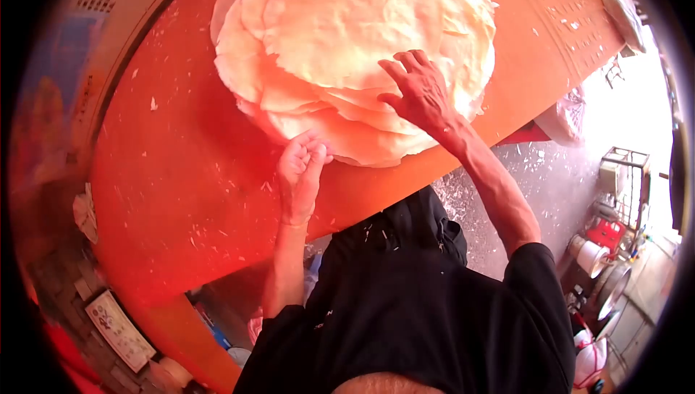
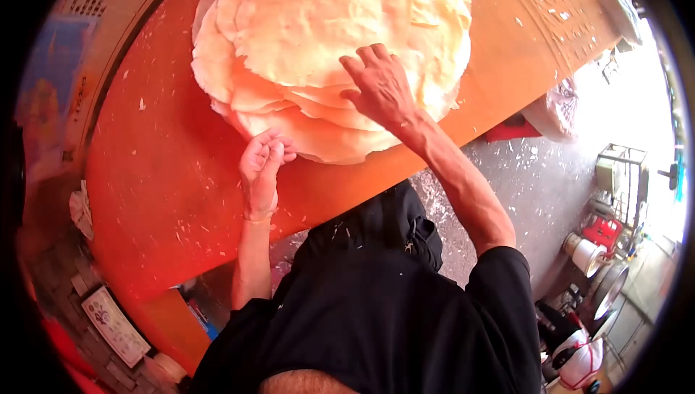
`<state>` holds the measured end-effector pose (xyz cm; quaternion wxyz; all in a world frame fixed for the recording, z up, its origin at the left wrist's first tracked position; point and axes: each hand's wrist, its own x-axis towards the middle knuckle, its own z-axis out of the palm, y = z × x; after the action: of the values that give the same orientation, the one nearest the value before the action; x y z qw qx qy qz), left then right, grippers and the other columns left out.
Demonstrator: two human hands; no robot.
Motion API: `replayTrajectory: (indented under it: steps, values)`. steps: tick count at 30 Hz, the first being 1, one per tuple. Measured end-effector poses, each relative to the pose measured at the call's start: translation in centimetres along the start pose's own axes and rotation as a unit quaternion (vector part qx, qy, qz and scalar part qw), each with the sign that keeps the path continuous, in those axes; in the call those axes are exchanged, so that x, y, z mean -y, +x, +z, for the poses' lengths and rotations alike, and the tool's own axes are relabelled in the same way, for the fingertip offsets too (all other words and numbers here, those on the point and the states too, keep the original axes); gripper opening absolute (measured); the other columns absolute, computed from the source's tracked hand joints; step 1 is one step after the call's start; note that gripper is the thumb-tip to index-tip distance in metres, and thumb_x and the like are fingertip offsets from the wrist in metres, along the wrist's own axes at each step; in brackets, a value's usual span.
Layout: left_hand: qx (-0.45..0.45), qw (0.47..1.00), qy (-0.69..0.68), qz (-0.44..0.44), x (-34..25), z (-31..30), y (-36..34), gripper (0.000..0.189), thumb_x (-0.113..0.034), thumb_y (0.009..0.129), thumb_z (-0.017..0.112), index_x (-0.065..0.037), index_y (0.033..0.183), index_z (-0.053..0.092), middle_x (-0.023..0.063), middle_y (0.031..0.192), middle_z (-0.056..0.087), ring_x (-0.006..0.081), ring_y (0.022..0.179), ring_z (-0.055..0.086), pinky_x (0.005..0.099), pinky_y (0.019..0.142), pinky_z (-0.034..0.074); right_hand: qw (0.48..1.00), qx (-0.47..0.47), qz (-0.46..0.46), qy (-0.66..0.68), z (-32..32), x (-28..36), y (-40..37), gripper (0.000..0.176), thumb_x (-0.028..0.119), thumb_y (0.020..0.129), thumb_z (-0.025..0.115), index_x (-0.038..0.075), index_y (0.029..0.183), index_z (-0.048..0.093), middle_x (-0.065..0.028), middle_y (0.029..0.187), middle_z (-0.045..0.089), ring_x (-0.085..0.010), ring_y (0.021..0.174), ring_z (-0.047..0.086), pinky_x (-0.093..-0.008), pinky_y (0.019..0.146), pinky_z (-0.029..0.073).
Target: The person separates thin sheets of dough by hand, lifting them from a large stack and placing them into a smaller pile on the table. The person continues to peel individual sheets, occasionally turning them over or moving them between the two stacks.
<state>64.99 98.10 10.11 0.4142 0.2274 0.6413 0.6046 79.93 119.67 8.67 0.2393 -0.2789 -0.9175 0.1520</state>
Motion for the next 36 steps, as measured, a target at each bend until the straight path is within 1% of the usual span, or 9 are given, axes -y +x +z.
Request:
replayTrajectory:
  steps: [2,6,10,12,15,16,24,27,36]
  values:
    - [0.004,1.0,-0.008,0.0,0.0,-1.3,-1.4,0.035,-0.016,0.096,0.057,0.005,0.124,0.051,0.0145,0.103,0.063,0.0195,0.092,0.064,0.0306,0.081,0.053,0.998,0.058,-0.023,-0.019,1.0,-0.9,0.6,0.041,0.013,0.069,0.074,0.006,0.108,0.065,-0.0117,0.105,0.063,-0.03,0.099,0.057,-0.0416,0.081,0.048]
    - [-0.004,0.998,-0.06,-0.021,0.1,-1.9,-2.7,0.032,-0.014,0.097,0.055,0.004,0.123,0.052,0.0144,0.102,0.064,0.0197,0.091,0.065,0.0301,0.08,0.054,0.991,-0.099,-0.063,-0.059,1.9,-0.9,1.8,0.029,0.001,0.067,0.06,0.01,0.094,0.07,-0.0085,0.088,0.064,-0.0274,0.089,0.059,-0.04,0.071,0.048]
    - [0.031,0.992,-0.123,-0.019,-0.1,-0.6,-2.9,0.032,-0.014,0.097,0.055,0.005,0.123,0.051,0.0155,0.102,0.065,0.0204,0.09,0.066,0.0303,0.08,0.054,0.983,0.02,-0.174,-0.058,3.4,-4.0,5.3,0.023,0.0,0.069,0.06,0.008,0.09,0.068,-0.0084,0.084,0.065,-0.029,0.08,0.061,-0.0393,0.069,0.051]
    - [0.019,0.989,-0.147,-0.028,0.0,0.3,-2.8,0.033,-0.014,0.096,0.056,0.006,0.122,0.05,0.0164,0.1,0.065,0.0214,0.09,0.066,0.0311,0.079,0.055,0.954,0.11,-0.016,-0.28,-0.8,-6.4,9.4,0.022,-0.001,0.076,0.055,0.006,0.092,0.07,-0.0128,0.084,0.069,-0.0308,0.069,0.064,-0.0405,0.063,0.052]
    - [0.022,0.977,-0.206,-0.057,0.6,2.0,-1.3,0.037,-0.016,0.095,0.059,0.006,0.123,0.05,0.0156,0.1,0.065,0.0201,0.09,0.066,0.0303,0.078,0.055,0.98,-0.118,-0.147,-0.057,-10.9,1.6,12.3,0.018,0.006,0.086,0.063,0.006,0.102,0.071,-0.0116,0.099,0.071,-0.0193,0.081,0.07,-0.0323,0.07,0.054]
    - [0.014,0.972,-0.221,-0.084,0.2,2.8,-0.6,0.037,-0.018,0.095,0.059,0.006,0.121,0.05,0.0143,0.099,0.064,0.0206,0.09,0.066,0.0306,0.077,0.055,0.965,-0.129,-0.169,-0.154,-12.7,3.0,12.1,0.017,0.008,0.088,0.063,0.007,0.103,0.071,-0.0102,0.098,0.071,-0.0213,0.081,0.07,-0.0317,0.072,0.054]
    - [-0.002,0.924,-0.347,-0.162,1.9,7.7,4.1,0.02,-0.012,0.093,0.058,-0.002,0.11,0.057,0.0092,0.1,0.064,0.0243,0.092,0.066,0.0365,0.083,0.057,0.968,0.161,-0.133,-0.142,-3.4,-5.0,6.2,0.016,0.001,0.072,0.058,0.01,0.081,0.068,-0.007,0.073,0.062,-0.0281,0.075,0.062,-0.0396,0.065,0.05]
    - [-0.001,0.941,-0.311,-0.134,2.6,8.3,4.8,0.018,-0.012,0.094,0.056,-0.002,0.108,0.056,0.0096,0.102,0.064,0.0256,0.095,0.066,0.0371,0.082,0.057,0.983,0.002,-0.173,-0.065,-6.7,-3.9,7.1,0.016,0.001,0.072,0.059,0.009,0.081,0.068,-0.0068,0.072,0.061,-0.0273,0.074,0.062,-0.0392,0.064,0.051]
    - [0.043,0.91,-0.372,-0.18,2.1,10.3,5.0,0.013,-0.013,0.094,0.055,-0.004,0.103,0.056,0.0107,0.095,0.064,0.0266,0.08,0.068,0.0313,0.063,0.054,0.976,0.094,-0.194,0.028,-2.9,-3.8,3.2,0.02,0.0,0.071,0.06,0.006,0.088,0.067,-0.0092,0.084,0.065,-0.0279,0.084,0.062,-0.0397,0.073,0.051]
